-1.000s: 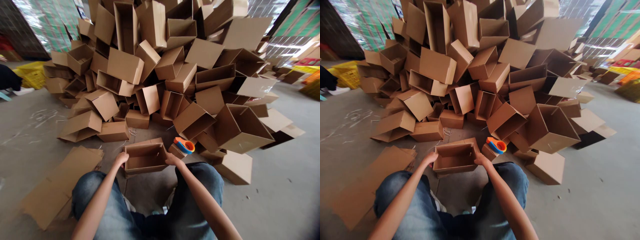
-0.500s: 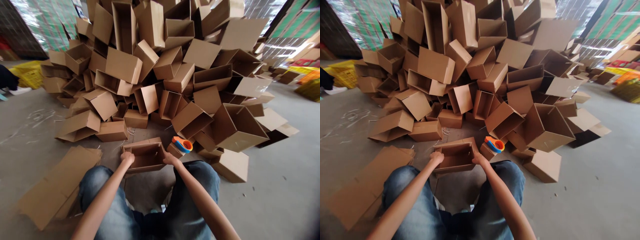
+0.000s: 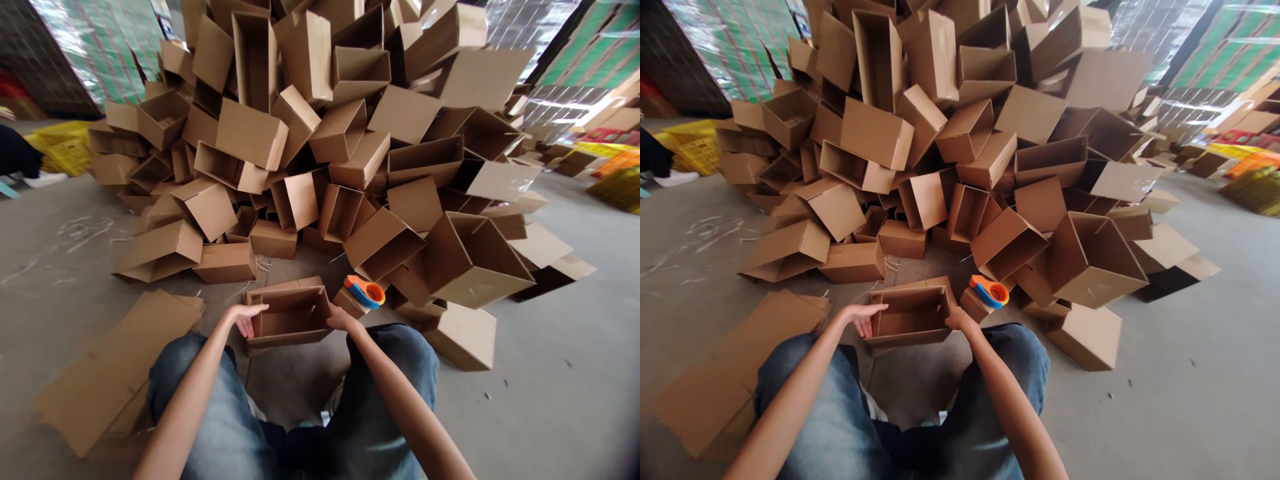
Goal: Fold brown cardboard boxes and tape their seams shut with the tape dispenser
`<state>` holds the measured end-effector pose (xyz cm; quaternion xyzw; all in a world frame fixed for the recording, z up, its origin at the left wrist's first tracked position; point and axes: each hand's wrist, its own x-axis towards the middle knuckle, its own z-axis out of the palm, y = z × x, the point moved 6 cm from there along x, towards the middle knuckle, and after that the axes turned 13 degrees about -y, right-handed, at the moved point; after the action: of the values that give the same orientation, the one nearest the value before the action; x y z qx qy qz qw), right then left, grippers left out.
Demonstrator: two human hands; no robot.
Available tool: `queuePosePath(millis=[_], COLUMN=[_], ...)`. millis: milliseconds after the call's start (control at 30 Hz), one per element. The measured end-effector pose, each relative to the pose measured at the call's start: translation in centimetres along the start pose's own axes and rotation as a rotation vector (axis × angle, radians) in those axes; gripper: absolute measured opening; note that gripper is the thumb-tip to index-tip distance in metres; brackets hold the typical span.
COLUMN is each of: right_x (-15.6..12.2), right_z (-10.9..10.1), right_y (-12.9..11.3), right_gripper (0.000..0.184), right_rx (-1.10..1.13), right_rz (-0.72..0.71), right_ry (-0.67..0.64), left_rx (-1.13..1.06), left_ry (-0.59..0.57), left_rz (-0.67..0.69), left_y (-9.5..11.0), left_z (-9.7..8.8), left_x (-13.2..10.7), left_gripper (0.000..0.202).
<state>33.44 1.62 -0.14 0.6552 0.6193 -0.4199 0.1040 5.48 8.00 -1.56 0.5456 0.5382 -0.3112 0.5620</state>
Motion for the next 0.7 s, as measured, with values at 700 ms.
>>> queuePosePath(millis=[700], right_x=[0.2], right_z=[0.3], right_y=[0.6], right_gripper=[0.053], right_rx=[0.009], right_rz=[0.087], right_ry=[-0.052], left_rx=[0.147], left_ry=[0.232], left_rz=[0.005], left_y=[-0.8], left_z=[0.4], left_x=[1.8], left_gripper=[0.052])
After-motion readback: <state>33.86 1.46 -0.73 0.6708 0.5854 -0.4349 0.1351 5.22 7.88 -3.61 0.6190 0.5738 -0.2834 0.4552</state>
